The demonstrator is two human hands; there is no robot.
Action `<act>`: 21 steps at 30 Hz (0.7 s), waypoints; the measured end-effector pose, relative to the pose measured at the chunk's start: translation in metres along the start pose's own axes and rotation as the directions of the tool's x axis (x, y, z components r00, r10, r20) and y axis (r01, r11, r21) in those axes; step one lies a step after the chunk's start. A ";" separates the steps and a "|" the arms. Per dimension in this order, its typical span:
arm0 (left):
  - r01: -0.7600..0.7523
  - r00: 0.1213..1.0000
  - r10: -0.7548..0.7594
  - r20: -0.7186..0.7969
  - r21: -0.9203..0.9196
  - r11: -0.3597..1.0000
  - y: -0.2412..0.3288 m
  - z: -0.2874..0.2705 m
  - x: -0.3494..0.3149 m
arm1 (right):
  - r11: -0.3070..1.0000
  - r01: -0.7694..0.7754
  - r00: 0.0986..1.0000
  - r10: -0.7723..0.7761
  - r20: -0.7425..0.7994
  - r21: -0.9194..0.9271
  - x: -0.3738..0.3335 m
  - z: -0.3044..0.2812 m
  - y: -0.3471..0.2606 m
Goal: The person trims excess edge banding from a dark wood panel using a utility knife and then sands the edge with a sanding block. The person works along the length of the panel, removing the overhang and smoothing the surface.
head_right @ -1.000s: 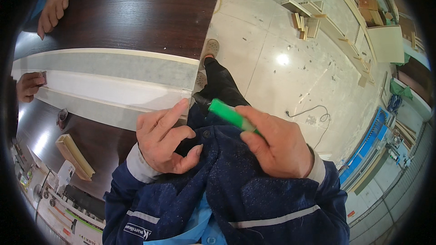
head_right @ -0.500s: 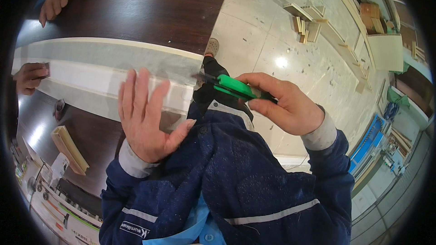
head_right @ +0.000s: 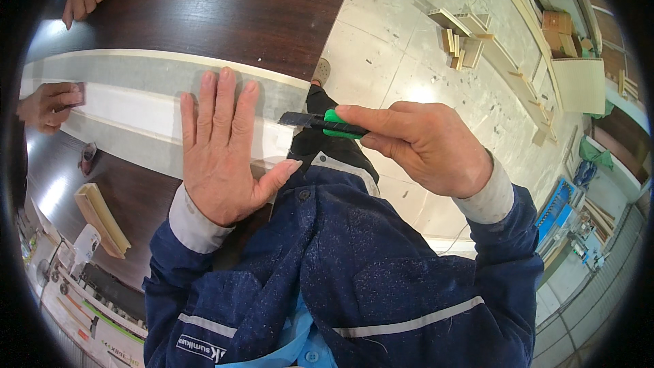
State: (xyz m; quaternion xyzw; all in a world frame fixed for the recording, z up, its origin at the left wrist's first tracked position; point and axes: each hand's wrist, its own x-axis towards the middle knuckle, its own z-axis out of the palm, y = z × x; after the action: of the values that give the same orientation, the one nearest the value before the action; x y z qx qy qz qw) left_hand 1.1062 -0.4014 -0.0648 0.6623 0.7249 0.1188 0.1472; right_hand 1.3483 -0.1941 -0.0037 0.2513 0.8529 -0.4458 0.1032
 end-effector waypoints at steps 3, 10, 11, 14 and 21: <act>-0.007 1.000 0.007 -0.005 0.007 1.000 0.000 0.002 0.000 | 0.999 -0.020 1.000 0.021 0.005 -0.035 0.000 0.002 -0.002; -0.007 1.000 0.007 -0.013 -0.008 1.000 -0.001 0.003 0.000 | 0.989 -0.033 0.999 0.031 -0.017 -0.146 -0.001 -0.002 -0.014; -0.007 1.000 0.007 -0.016 -0.007 1.000 -0.001 0.003 0.000 | 0.983 -0.039 0.999 0.035 -0.028 -0.181 -0.001 -0.003 -0.016; 0.002 1.000 -0.002 -0.009 -0.002 1.000 0.000 0.003 0.000 | 0.990 -0.035 0.999 0.032 -0.024 -0.135 0.000 -0.006 -0.022; -0.004 1.000 0.004 -0.019 -0.012 1.000 0.000 0.000 0.002 | 0.969 0.062 0.998 -0.054 0.037 -0.241 0.015 -0.023 -0.016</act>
State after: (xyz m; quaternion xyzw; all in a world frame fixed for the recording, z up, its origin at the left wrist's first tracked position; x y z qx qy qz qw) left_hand 1.1062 -0.3991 -0.0652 0.6617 0.7244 0.1296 0.1438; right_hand 1.3284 -0.1783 0.0148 0.2051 0.9061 -0.3452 0.1330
